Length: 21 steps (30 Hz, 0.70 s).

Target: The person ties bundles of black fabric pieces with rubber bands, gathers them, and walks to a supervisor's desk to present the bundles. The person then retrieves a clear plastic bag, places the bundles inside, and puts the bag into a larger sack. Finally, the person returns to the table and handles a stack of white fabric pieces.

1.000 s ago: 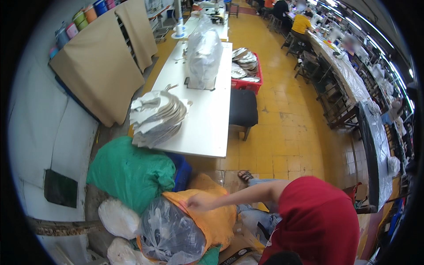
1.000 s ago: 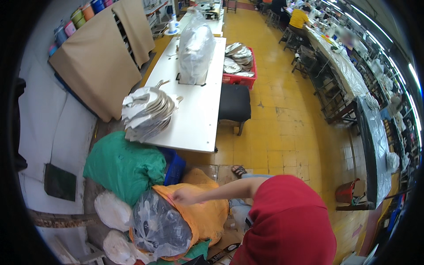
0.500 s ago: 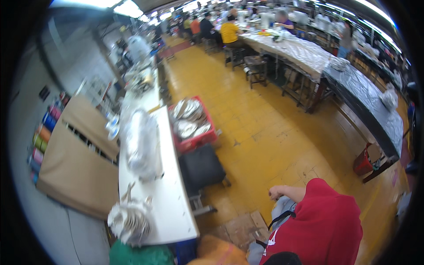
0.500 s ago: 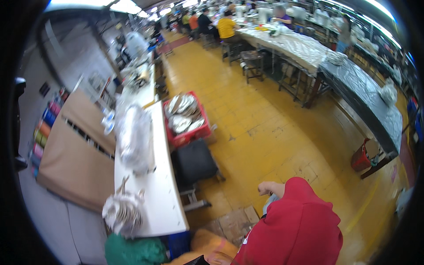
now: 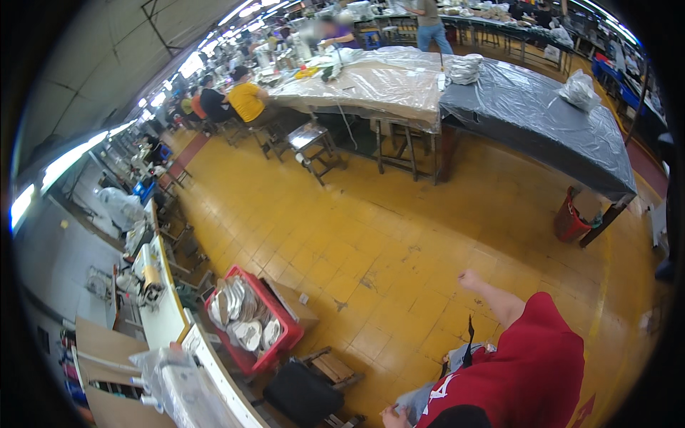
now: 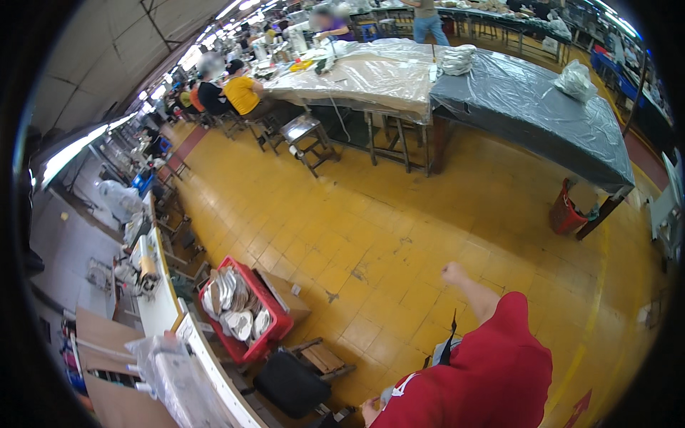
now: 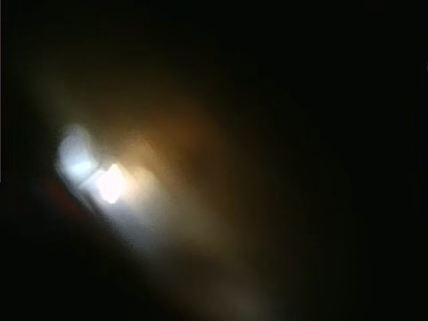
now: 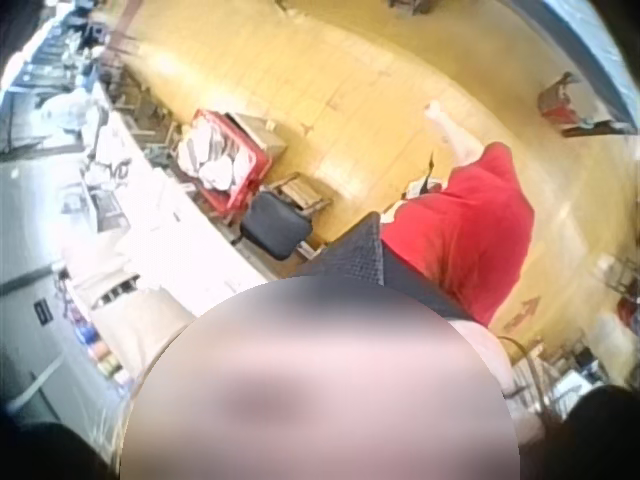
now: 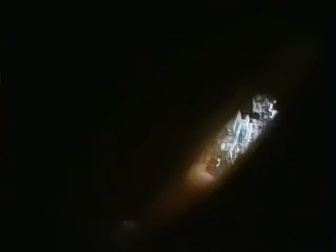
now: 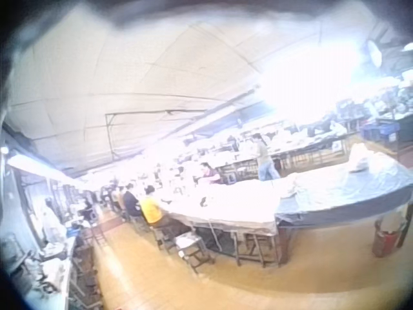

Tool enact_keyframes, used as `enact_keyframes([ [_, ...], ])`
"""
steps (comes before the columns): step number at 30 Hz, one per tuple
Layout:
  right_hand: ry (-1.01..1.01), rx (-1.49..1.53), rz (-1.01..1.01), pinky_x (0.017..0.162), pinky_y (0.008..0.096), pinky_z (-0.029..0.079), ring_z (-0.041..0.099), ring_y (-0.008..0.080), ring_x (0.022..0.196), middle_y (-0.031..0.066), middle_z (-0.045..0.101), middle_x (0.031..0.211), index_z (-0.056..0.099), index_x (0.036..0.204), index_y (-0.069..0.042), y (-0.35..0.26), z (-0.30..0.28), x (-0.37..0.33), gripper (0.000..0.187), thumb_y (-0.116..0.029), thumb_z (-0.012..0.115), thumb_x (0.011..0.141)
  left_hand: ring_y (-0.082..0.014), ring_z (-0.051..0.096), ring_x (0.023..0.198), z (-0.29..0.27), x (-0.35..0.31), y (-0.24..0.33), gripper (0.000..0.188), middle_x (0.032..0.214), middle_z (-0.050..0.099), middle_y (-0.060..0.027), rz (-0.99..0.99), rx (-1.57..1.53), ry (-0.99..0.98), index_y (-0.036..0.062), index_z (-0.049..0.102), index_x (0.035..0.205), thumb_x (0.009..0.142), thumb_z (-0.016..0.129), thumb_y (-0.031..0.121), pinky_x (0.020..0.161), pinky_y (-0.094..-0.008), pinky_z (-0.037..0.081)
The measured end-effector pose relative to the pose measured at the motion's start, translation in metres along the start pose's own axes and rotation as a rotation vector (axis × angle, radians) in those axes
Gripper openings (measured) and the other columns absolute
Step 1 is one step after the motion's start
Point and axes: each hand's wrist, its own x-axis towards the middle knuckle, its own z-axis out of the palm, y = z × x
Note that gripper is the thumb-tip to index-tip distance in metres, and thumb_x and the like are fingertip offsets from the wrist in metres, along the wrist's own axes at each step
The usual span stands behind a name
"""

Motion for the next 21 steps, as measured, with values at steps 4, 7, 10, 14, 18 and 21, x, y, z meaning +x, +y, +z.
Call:
enact_keyframes([
  [4, -0.063, -0.298, 0.235, 0.066, 0.0353, 0.055, 0.069, 0.0276, 0.075, 0.0138, 0.071, 0.081, 0.072, 0.088, -0.006, 0.06, 0.022, 0.023, 0.02, -0.02, 0.06, 0.081, -0.0403, 0.056, 0.107, -0.012, 0.093, -0.005, 0.045, 0.109, 0.061, -0.0246, -0.071, 0.025, -0.14, 0.0004, 0.06, 0.112, 0.085, 0.056, 0.036, 0.093, -0.0459, 0.045],
  [7, -0.379, -0.331, 0.221, 0.061, 0.0357, 0.054, 0.067, 0.027, 0.067, 0.0139, 0.07, 0.078, 0.072, 0.086, -0.005, 0.058, 0.065, 0.032, 0.023, -0.022, 0.059, 0.08, -0.0408, 0.057, 0.107, -0.025, 0.167, -0.02, 0.047, 0.11, 0.061, -0.025, -0.161, 0.048, -0.237, 0.0008, 0.06, 0.113, 0.086, 0.055, 0.038, 0.094, -0.0461, 0.045],
  [10, -0.699, -0.321, 0.214, 0.071, 0.0378, 0.053, 0.067, 0.0256, 0.078, 0.0132, 0.071, 0.09, 0.072, 0.091, -0.006, -0.007, 0.099, 0.063, 0.028, -0.029, 0.061, 0.079, -0.0412, 0.057, 0.108, -0.051, 0.232, -0.046, 0.049, 0.112, 0.061, -0.0254, -0.244, 0.124, -0.362, 0.0012, 0.06, 0.115, 0.086, 0.055, 0.04, 0.094, -0.0463, 0.045],
  [14, -0.513, -0.304, -0.001, 0.068, 0.0428, 0.052, 0.066, 0.0309, 0.082, 0.0154, 0.07, 0.091, 0.071, 0.098, -0.008, -0.143, 0.068, 0.126, 0.033, -0.033, 0.062, 0.079, -0.0418, 0.057, 0.109, -0.107, 0.346, -0.054, 0.052, 0.113, 0.061, -0.026, -0.304, 0.282, -0.516, 0.0018, 0.06, 0.117, 0.087, 0.054, 0.043, 0.095, -0.0466, 0.045],
  [18, -0.025, 0.267, 0.024, 0.085, 0.0418, 0.051, 0.064, 0.0341, 0.098, 0.019, 0.067, 0.105, 0.064, 0.112, -0.006, -0.265, 0.015, 0.197, 0.038, -0.032, 0.06, 0.085, -0.0449, 0.063, 0.09, -0.18, 0.578, 0.002, 0.051, 0.095, 0.065, -0.0304, 0.353, 0.646, -0.223, -0.0041, 0.065, 0.104, 0.084, 0.055, 0.042, 0.083, -0.0499, 0.05],
  [21, 0.131, 0.268, 0.034, 0.082, 0.0427, 0.051, 0.064, 0.0356, 0.098, 0.0206, 0.067, 0.105, 0.063, 0.112, -0.006, -0.285, 0.005, 0.242, 0.039, -0.032, 0.063, 0.083, -0.0412, 0.064, 0.087, -0.223, 0.744, 0.086, 0.042, 0.09, 0.066, -0.0255, 0.332, 0.401, -0.021, 0.0005, 0.062, 0.105, 0.084, 0.062, 0.037, 0.078, -0.0476, 0.051],
])
